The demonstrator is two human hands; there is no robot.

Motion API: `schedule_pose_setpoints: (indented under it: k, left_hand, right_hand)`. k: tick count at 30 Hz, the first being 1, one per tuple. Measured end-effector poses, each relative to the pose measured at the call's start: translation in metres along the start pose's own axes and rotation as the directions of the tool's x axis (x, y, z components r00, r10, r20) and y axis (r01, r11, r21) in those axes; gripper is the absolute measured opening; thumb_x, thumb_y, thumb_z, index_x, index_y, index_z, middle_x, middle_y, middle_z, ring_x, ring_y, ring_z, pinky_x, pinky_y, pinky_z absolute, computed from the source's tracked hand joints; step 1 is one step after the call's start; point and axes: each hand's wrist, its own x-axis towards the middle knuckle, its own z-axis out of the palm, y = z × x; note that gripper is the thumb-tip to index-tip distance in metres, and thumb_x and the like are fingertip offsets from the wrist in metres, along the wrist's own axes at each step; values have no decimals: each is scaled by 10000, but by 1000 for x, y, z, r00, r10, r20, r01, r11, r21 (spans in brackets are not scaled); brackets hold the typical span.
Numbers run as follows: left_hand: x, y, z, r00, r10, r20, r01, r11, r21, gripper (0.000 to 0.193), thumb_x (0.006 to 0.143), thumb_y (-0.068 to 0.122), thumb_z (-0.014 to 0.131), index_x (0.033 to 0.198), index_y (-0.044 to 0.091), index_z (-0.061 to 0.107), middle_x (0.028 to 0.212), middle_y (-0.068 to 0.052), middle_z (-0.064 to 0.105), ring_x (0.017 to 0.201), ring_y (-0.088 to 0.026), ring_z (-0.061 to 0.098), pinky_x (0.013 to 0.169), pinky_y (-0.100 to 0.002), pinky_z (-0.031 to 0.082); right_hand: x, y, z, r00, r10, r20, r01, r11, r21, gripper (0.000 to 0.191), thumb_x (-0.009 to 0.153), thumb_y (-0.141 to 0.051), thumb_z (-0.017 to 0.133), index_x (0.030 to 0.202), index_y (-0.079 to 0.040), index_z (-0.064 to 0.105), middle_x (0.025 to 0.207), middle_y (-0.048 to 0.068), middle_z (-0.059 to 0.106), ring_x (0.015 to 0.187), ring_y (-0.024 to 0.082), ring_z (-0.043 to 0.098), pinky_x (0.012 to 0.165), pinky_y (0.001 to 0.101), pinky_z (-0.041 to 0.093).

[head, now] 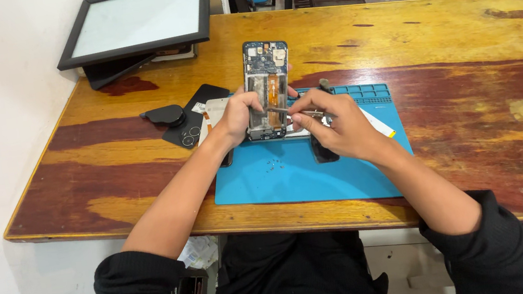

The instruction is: The person disassembles a smartphone at a workbench, holding the opened phone in one hand while using a pry tool to detach internal components. They remove the battery, lift out parts with tweezers, and separate the mid-frame from the back cover.

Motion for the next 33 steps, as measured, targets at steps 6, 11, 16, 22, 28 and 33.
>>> schedule_pose_setpoints:
  k: [6,11,16,22,28,33]
  left_hand:
    - [10,-43,-28,979,40,-202,-26,997,70,407,758,-1,506,1137,-86,630,1052,-183,658,916,-250,635,817,-322,540]
    - [9,-53,-28,959,93,-266,-21,965,261,260,769,24,523,1006,-15,625,957,-86,619,875,-174,598,785,-270,513]
    - [9,-45,-23,971,97,-217,-31,956,291,183,765,22,516,894,-21,639,869,-72,619,803,-169,581,720,-290,498]
    - [10,-44,-24,984,115,-136,-74,958,278,139,782,18,504,854,-20,617,799,-72,603,739,-161,547,670,-292,463]
    - [8,-44,-22,984,100,-151,-58,964,259,173,799,19,489,889,-22,632,782,-77,627,700,-153,561,641,-292,466]
    - [9,-48,-24,985,90,-149,-50,967,249,209,794,21,479,934,-12,630,819,-66,631,725,-145,559,659,-277,467]
  right_hand:
    - [4,3,6,977,-180,-118,171,982,-80,86,979,-26,699,1050,-12,745,1042,105,748,908,177,734,758,293,588]
    - [6,7,10,977,-194,-87,173,964,-202,60,953,-30,726,1007,-11,745,981,118,765,829,214,744,698,309,567]
    - [7,6,12,985,-172,-20,166,972,-169,76,968,-45,712,1029,-1,714,955,122,762,835,240,758,699,318,571]
    - [8,2,10,986,-165,-28,158,975,-157,67,966,-48,704,1011,1,717,941,124,763,828,247,762,703,323,575]
    - [9,-5,14,985,-172,15,172,974,-146,59,952,-29,709,1002,-1,722,930,135,757,831,269,757,708,332,574]
    - [7,-5,14,984,-178,6,177,974,-141,68,942,-25,710,1003,1,722,924,133,757,841,274,760,721,342,578]
